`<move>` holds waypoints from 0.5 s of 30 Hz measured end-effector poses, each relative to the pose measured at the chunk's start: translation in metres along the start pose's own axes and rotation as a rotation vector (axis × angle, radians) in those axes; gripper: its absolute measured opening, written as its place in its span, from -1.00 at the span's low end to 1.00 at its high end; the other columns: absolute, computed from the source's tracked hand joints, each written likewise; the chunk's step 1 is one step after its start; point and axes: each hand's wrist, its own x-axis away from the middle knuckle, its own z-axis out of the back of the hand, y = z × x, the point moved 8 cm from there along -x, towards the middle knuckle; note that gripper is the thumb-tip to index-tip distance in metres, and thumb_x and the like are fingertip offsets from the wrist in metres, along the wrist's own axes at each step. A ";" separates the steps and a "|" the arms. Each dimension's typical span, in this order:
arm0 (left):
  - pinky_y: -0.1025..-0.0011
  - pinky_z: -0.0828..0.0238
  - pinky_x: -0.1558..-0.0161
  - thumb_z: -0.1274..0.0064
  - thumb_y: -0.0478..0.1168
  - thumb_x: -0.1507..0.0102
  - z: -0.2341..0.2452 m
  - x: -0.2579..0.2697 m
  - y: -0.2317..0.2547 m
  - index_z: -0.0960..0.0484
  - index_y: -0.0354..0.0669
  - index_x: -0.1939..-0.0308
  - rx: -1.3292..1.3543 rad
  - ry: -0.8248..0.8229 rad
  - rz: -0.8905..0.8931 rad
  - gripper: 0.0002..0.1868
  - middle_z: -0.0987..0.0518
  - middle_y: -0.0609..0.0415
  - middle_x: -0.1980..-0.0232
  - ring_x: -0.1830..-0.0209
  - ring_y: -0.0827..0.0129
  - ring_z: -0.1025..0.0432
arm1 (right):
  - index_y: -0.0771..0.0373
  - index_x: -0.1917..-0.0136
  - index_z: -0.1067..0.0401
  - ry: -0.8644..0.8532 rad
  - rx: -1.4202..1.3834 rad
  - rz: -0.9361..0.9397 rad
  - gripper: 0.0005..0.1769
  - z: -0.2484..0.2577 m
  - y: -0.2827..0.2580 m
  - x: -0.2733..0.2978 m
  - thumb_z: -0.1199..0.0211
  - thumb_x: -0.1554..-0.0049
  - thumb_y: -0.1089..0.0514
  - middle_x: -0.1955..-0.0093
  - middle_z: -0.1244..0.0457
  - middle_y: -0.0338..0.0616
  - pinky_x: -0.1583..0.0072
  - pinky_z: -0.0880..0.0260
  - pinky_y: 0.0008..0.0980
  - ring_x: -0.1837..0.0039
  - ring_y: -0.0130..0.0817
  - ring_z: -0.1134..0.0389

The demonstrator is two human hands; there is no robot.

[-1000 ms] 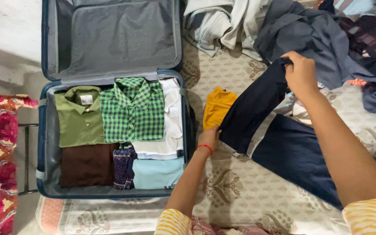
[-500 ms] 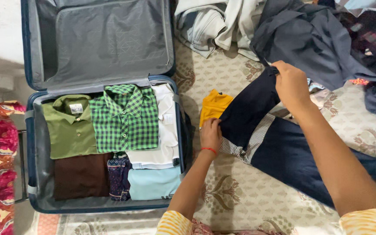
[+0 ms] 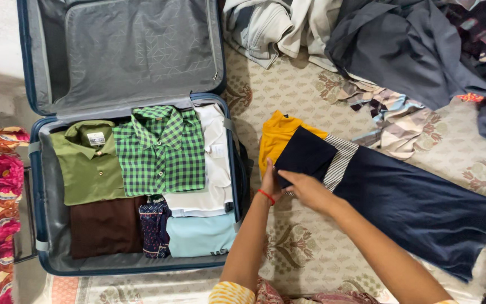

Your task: The person picks up a shirt from a pile on a bed, smooths it out, and folds it before placing it into an open suitcase.

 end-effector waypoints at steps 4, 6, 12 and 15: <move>0.20 -0.48 -0.18 0.01 0.28 -0.33 0.014 -0.009 -0.002 -0.46 -0.16 -0.37 -0.035 0.012 -0.085 -0.27 -0.60 -0.03 -0.20 -0.16 0.17 -0.51 | 0.40 -0.36 -0.33 -0.041 -0.077 -0.034 -0.46 -0.021 0.029 0.007 -0.26 -0.13 0.21 -0.34 -0.25 0.21 -0.33 -0.24 -0.14 -0.36 0.07 -0.27; 0.19 -0.48 -0.16 -0.12 0.10 -0.36 0.021 -0.019 -0.009 -0.45 -0.18 -0.37 -0.099 -0.003 -0.093 -0.39 -0.58 -0.03 -0.16 -0.11 0.18 -0.51 | 0.29 -0.19 -0.49 0.313 -0.008 -0.193 -0.71 0.009 0.061 0.006 -0.19 -0.21 0.20 -0.23 -0.36 0.06 -0.36 -0.34 -0.22 -0.32 -0.04 -0.36; 0.15 -0.55 -0.12 -0.03 -0.38 -0.16 0.028 -0.016 -0.011 -0.46 -0.24 -0.27 -0.090 0.025 -0.110 -0.45 -0.62 -0.03 -0.09 -0.04 0.15 -0.55 | 0.13 -0.07 -0.62 0.384 0.426 -0.336 -0.70 0.049 0.115 -0.021 -0.28 -0.04 0.22 -0.37 -0.17 0.20 -0.31 -0.17 0.08 -0.41 0.12 -0.12; 0.14 -0.56 -0.09 0.00 -0.36 -0.13 0.019 -0.005 -0.013 -0.47 -0.22 -0.25 -0.046 -0.001 0.023 -0.44 -0.63 -0.03 -0.07 -0.02 0.16 -0.56 | 0.30 -0.22 -0.50 0.350 0.483 -0.357 -0.62 0.050 0.125 -0.029 -0.20 -0.12 0.26 -0.36 -0.26 -0.04 -0.33 -0.18 0.10 -0.43 -0.07 -0.19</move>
